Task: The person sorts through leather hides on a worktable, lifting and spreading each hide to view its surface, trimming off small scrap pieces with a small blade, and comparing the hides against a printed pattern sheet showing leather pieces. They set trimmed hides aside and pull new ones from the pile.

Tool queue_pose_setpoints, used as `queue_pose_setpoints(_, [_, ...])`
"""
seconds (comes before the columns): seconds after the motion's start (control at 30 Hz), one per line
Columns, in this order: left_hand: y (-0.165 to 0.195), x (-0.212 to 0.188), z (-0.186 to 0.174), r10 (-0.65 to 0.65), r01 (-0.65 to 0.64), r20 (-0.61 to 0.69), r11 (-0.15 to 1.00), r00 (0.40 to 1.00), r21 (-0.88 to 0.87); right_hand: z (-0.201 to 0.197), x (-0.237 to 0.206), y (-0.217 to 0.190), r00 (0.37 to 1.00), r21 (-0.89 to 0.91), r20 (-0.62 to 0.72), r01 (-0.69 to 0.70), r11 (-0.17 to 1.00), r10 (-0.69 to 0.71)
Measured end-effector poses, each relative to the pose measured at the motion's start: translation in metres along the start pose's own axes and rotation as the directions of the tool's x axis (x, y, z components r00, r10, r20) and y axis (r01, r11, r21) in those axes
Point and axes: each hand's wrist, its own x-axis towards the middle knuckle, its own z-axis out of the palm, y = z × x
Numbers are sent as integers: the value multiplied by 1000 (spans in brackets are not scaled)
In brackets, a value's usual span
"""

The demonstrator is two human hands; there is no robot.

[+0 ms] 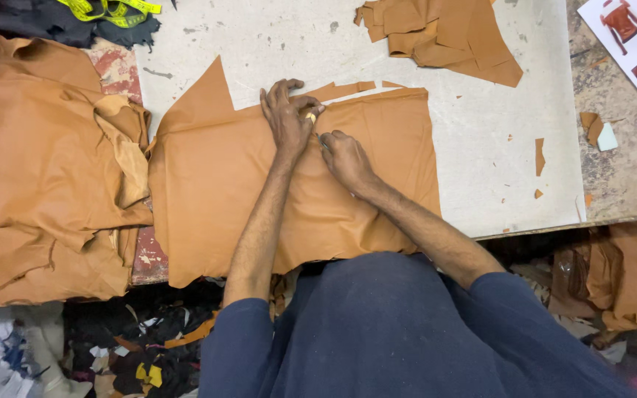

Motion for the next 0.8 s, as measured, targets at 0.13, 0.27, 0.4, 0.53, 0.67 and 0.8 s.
queue_pose_setpoints(0.13, [-3, 5, 2, 24, -24, 10, 999, 1000, -25, 8, -12, -2, 1000, -44, -17, -7, 999, 6])
queue_pose_setpoints(0.27, [-5, 7, 2, 25, -24, 39, 999, 999, -21, -5, -8, 1, 996, -168, 67, 71, 983, -61])
queue_pose_setpoints(0.4, [-8, 7, 5, 5, -4, 51, 1000, 999, -15, -34, 13, 15, 943, -308, 228, 306, 901, -243])
queue_pose_setpoints(0.53, [-10, 7, 7, 9, -9, 49, 1000, 999, 8, -46, 23, 28, 850, -335, 196, 527, 781, -489])
queue_pose_setpoints(0.67, [-9, 6, 7, 2, -4, 55, 1000, 998, 24, -39, 20, 42, 813, -332, 216, 583, 742, -541])
queue_pose_setpoints(0.8, [-4, 6, 4, -34, 33, 67, 999, 997, 18, -60, 14, 80, 779, -313, 204, 625, 715, -592])
